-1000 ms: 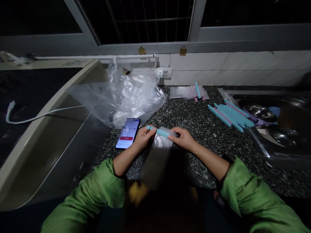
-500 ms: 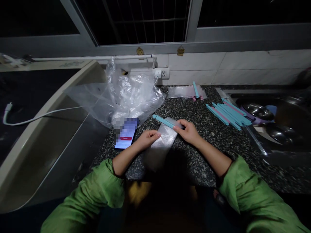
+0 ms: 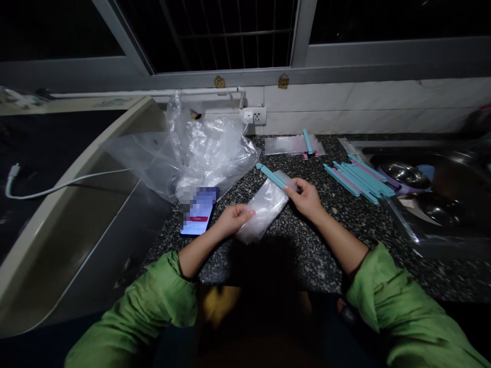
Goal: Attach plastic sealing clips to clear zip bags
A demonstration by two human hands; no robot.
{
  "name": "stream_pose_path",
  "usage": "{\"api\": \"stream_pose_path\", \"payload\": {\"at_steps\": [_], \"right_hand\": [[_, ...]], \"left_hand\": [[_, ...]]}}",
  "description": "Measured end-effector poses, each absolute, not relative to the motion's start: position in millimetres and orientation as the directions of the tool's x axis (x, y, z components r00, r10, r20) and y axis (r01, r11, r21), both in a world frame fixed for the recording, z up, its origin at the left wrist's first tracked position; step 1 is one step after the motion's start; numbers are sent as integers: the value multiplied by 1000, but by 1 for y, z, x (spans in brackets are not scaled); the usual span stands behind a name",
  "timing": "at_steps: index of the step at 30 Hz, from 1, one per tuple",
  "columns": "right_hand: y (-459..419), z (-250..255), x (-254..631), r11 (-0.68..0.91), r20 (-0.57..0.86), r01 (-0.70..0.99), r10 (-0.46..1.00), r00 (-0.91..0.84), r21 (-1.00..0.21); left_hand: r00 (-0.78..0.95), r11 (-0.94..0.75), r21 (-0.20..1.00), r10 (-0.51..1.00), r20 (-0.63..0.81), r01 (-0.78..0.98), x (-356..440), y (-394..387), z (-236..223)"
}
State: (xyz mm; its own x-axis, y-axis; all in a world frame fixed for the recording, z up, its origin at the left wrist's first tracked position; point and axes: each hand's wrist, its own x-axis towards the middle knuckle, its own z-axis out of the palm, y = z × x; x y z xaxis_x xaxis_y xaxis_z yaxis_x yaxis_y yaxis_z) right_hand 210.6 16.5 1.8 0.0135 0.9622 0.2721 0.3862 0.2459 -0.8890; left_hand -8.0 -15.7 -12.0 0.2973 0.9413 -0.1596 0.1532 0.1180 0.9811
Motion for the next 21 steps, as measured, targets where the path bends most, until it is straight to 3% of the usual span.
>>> {"api": "stream_pose_path", "payload": {"at_steps": [6,13,17,21], "right_hand": [[16,7,212,257,275,378,961,-5,-890],[7,7,200,187,103,311,958,-268,-932],[6,-2,195,138,105,204,981,-165,-969],[8,-8,194,24,16,71,994,-111,-997]], "left_hand": [[322,121,986,935,-152,115,-7,-18,-10],[309,125,992,945,-110,-30,7,-15,-11],[159,40,999,987,-34,-33,23,-7,-11],[-46,-182,981,982,185,65,36,7,-7]]}}
